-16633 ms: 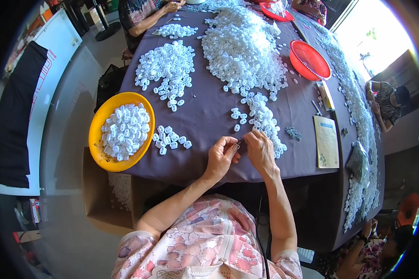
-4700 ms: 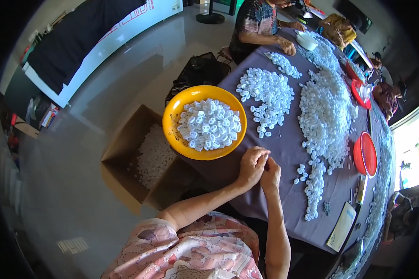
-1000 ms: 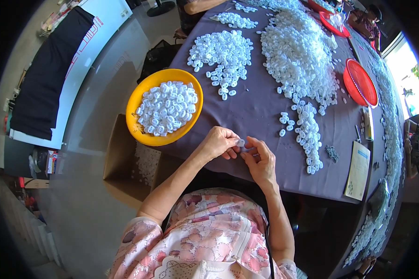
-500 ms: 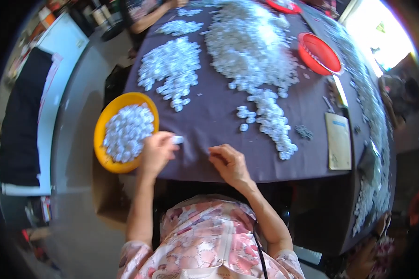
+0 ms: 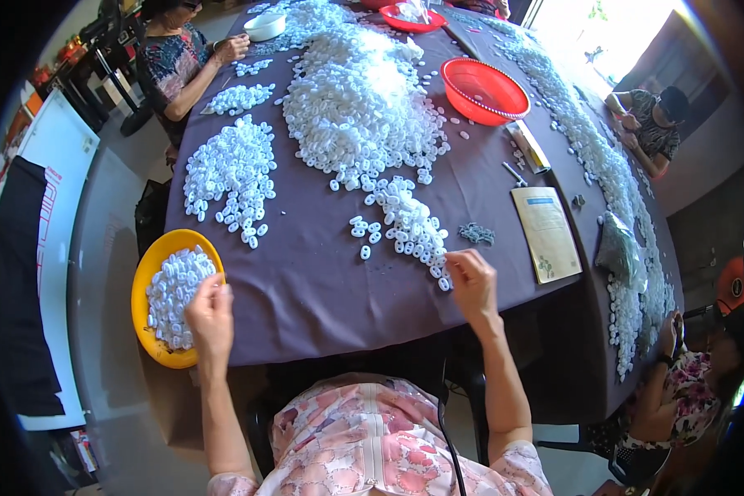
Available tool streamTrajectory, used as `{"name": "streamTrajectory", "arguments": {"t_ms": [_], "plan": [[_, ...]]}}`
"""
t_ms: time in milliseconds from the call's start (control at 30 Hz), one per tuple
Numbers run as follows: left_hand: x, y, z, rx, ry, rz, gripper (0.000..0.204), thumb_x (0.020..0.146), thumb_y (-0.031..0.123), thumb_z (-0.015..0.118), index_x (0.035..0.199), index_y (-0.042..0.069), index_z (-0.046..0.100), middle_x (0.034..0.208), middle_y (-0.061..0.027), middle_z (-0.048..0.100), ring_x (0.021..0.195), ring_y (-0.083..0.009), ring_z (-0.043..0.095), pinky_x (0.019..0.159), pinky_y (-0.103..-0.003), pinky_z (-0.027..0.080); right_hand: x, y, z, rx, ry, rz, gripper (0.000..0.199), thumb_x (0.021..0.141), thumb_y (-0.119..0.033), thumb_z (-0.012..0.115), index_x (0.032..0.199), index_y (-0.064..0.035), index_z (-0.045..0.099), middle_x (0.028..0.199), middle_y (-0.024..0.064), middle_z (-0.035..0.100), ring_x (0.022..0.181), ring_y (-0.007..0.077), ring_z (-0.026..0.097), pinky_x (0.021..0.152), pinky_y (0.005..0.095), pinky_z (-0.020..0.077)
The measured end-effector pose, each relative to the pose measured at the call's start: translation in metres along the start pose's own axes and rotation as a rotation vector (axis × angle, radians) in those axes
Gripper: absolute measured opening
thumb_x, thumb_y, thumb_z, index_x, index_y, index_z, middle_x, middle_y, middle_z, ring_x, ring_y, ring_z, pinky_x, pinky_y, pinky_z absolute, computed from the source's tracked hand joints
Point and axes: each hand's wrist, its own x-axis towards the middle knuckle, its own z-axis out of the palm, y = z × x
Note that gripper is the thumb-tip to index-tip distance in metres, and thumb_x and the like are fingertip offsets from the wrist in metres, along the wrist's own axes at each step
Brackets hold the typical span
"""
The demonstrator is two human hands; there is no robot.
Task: The person assembles plastic cord locks by inserting springs and small components into the plastic pieces by hand.
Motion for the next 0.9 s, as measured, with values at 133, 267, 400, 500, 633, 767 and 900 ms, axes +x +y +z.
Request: {"name": "streamTrajectory", "arguments": {"t_ms": [133,267,400,500,633,767,900], "plan": [[-0.015,0.027,0.051,-0.023,-0.199,0.195,0.013,0.085,0.005,0.059,0.094,-0.002,0.066,0.086,-0.0163,0.069,0.077,-0.0274,0.068,0.068,-0.034,0.052,0.021,0.039,-0.015,-0.253,0.102,-0.017,0.008,0.079,-0.001,0.064,0.087,-0.0044,0.065,0.084,0.0104,0.063,0.077,0.0290,0.064,0.066,0.0359,0.0503],[-0.026,0.046,0.093,-0.085,-0.316,0.344,0.010,0.083,0.005,0.060,0.089,0.001,0.066,0.088,-0.0157,0.068,0.080,-0.0325,0.067,0.069,-0.037,0.053,0.031,0.058,-0.017,-0.353,0.059,-0.047,0.005,0.080,-0.006,0.064,0.085,-0.0064,0.064,0.086,0.0084,0.060,0.082,0.0287,0.062,0.070,0.0379,0.0495],[-0.027,0.053,0.115,-0.083,-0.370,0.434,0.008,0.083,0.006,0.061,0.089,0.001,0.065,0.086,-0.0149,0.067,0.078,-0.0331,0.066,0.066,-0.038,0.053,0.032,0.061,-0.020,-0.383,-0.001,-0.047,0.005,0.079,-0.006,0.065,0.083,-0.0062,0.062,0.086,0.0080,0.058,0.083,0.0289,0.061,0.070,0.0388,0.0492],[-0.029,0.052,0.123,-0.059,-0.395,0.450,0.007,0.084,0.006,0.062,0.088,0.002,0.065,0.084,-0.0134,0.067,0.076,-0.0324,0.066,0.065,-0.038,0.053,0.029,0.060,-0.021,-0.365,-0.003,-0.037,0.007,0.077,-0.006,0.066,0.081,-0.0061,0.061,0.086,0.0085,0.058,0.083,0.0297,0.060,0.071,0.0393,0.0488],[-0.037,0.049,0.125,-0.024,-0.313,0.457,0.006,0.084,0.007,0.062,0.089,0.004,0.064,0.081,-0.0111,0.065,0.072,-0.0312,0.065,0.060,-0.037,0.052,0.033,0.056,-0.019,-0.323,-0.011,0.011,0.008,0.076,-0.007,0.068,0.081,-0.0063,0.061,0.087,0.0088,0.058,0.084,0.0296,0.059,0.071,0.0393,0.0485],[-0.043,0.047,0.129,-0.013,-0.214,0.490,0.006,0.084,0.007,0.062,0.090,0.005,0.064,0.078,-0.0097,0.062,0.069,-0.0302,0.064,0.058,-0.037,0.051,0.049,0.051,-0.006,-0.355,0.007,-0.084,0.008,0.076,-0.010,0.069,0.081,-0.0063,0.063,0.087,0.0088,0.058,0.084,0.0286,0.058,0.073,0.0390,0.0468],[-0.044,0.046,0.132,-0.032,-0.212,0.512,0.007,0.084,0.006,0.062,0.091,0.006,0.063,0.080,-0.0091,0.063,0.069,-0.0297,0.064,0.057,-0.037,0.051,0.056,0.052,0.002,-0.568,-0.017,0.013,0.011,0.077,-0.017,0.069,0.078,-0.0068,0.066,0.085,0.0086,0.057,0.086,0.0279,0.056,0.076,0.0398,0.0439]]}}
